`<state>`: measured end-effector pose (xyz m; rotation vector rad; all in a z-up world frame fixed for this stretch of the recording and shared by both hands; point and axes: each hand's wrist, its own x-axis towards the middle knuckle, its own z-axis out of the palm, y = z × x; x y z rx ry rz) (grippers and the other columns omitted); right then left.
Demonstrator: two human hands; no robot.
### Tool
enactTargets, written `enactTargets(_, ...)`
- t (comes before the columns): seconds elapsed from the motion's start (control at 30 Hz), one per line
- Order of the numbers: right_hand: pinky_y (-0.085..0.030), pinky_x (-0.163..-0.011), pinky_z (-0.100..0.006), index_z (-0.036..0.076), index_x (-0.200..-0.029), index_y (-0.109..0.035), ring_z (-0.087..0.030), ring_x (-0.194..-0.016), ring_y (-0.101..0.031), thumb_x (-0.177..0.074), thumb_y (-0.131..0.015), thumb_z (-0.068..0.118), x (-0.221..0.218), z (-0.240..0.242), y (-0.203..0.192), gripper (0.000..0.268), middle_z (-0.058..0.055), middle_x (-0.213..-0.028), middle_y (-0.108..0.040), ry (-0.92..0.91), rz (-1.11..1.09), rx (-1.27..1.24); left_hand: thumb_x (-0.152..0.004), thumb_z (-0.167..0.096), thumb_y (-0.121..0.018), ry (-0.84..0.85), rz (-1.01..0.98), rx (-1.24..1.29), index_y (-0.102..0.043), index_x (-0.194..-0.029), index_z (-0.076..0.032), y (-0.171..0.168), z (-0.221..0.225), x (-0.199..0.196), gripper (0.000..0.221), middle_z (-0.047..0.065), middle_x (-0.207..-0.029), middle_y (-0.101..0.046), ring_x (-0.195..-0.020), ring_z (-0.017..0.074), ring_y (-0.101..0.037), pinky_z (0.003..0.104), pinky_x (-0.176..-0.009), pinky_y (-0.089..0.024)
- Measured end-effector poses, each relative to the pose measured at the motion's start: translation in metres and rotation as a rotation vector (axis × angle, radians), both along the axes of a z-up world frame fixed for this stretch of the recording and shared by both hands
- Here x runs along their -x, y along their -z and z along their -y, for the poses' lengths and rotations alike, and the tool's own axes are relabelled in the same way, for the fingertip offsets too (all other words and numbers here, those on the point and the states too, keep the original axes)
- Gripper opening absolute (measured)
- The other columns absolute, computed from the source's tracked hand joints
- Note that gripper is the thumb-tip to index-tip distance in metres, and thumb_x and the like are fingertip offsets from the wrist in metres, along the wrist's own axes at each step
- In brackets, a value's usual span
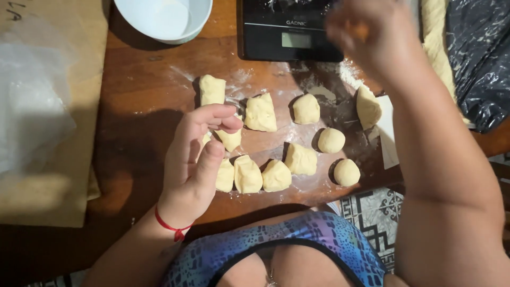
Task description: Dividing dough into portions using a bench scraper, weighing them on a digital scale for consistency, and rolling them into balls.
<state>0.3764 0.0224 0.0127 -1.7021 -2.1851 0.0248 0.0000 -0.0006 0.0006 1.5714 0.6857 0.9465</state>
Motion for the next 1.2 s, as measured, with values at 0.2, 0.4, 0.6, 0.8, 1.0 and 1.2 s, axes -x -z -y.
enactTargets(0.2, -0.042, -0.107, -0.05, 0.02, -0.136, -0.079, -0.029, -0.113, -0.062, -0.101, -0.076, 0.043, 0.038, 0.064, -0.002, 0.041, -0.001, -0.118, -0.079, -0.001, 0.139, 0.381, -0.114, -0.05, -0.042, 0.016, -0.022, -0.012, -0.055, -0.14, -0.001, 0.002, 0.003, -0.003, 0.058, 0.015, -0.123, -0.071, -0.117, 0.0236, -0.069, 0.039, -0.112, -0.054)
enactTargets(0.4, -0.038, -0.092, -0.047, 0.015, -0.118, -0.073, -0.029, -0.092, -0.062, -0.097, -0.084, 0.03, 0.05, 0.086, 0.013, 0.028, 0.0, -0.112, -0.076, 0.041, 0.005, 0.386, -0.114, -0.035, -0.05, 0.029, -0.009, -0.061, -0.057, -0.14, 0.0, 0.009, 0.003, -0.006, 0.044, 0.015, -0.124, -0.072, -0.117, 0.0235, -0.071, 0.037, -0.109, -0.057)
enactTargets(0.6, -0.07, -0.09, -0.031, 0.002, -0.125, -0.065, -0.024, -0.104, -0.081, -0.098, -0.08, 0.005, 0.1, 0.092, -0.013, 0.032, -0.013, -0.12, -0.079, -0.067, -0.406, 0.349, -0.103, -0.019, -0.076, 0.041, -0.078, -0.188, -0.059, -0.139, -0.001, 0.016, 0.0, -0.012, 0.044, 0.014, -0.133, -0.07, -0.125, 0.0262, -0.07, 0.038, -0.114, -0.058)
enactTargets(0.8, -0.062, -0.096, -0.027, 0.007, -0.128, -0.075, -0.017, -0.107, -0.075, -0.103, -0.076, 0.01, 0.138, 0.098, -0.012, 0.025, -0.009, -0.12, -0.077, -0.093, -0.719, 0.334, -0.097, -0.019, -0.086, 0.13, -0.064, -0.062, -0.056, -0.143, -0.007, 0.028, 0.007, -0.018, 0.056, 0.01, -0.141, -0.067, -0.13, 0.0218, -0.068, 0.033, -0.115, -0.057)
enactTargets(1.0, -0.064, -0.097, -0.026, 0.006, -0.12, -0.072, -0.014, -0.103, -0.075, -0.104, -0.075, 0.007, 0.145, 0.094, -0.004, 0.016, -0.006, -0.114, -0.077, 0.009, -0.886, 0.394, -0.101, -0.016, -0.08, 0.119, -0.007, 0.129, -0.067, -0.122, -0.012, 0.034, 0.004, -0.016, 0.025, -0.003, -0.109, -0.07, -0.097, 0.0073, -0.064, 0.022, -0.086, -0.054)
enactTargets(1.2, -0.063, -0.084, -0.023, 0.005, -0.118, -0.071, -0.013, -0.088, -0.072, -0.106, -0.071, 0.006, 0.117, 0.087, 0.01, 0.011, -0.007, -0.103, -0.075, 0.009, -1.215, 0.486, -0.101, -0.012, -0.079, 0.174, 0.113, 0.425, -0.072, -0.124, -0.011, 0.04, -0.001, -0.014, 0.024, -0.004, -0.106, -0.071, -0.089, 0.0041, -0.061, 0.018, -0.078, -0.053)
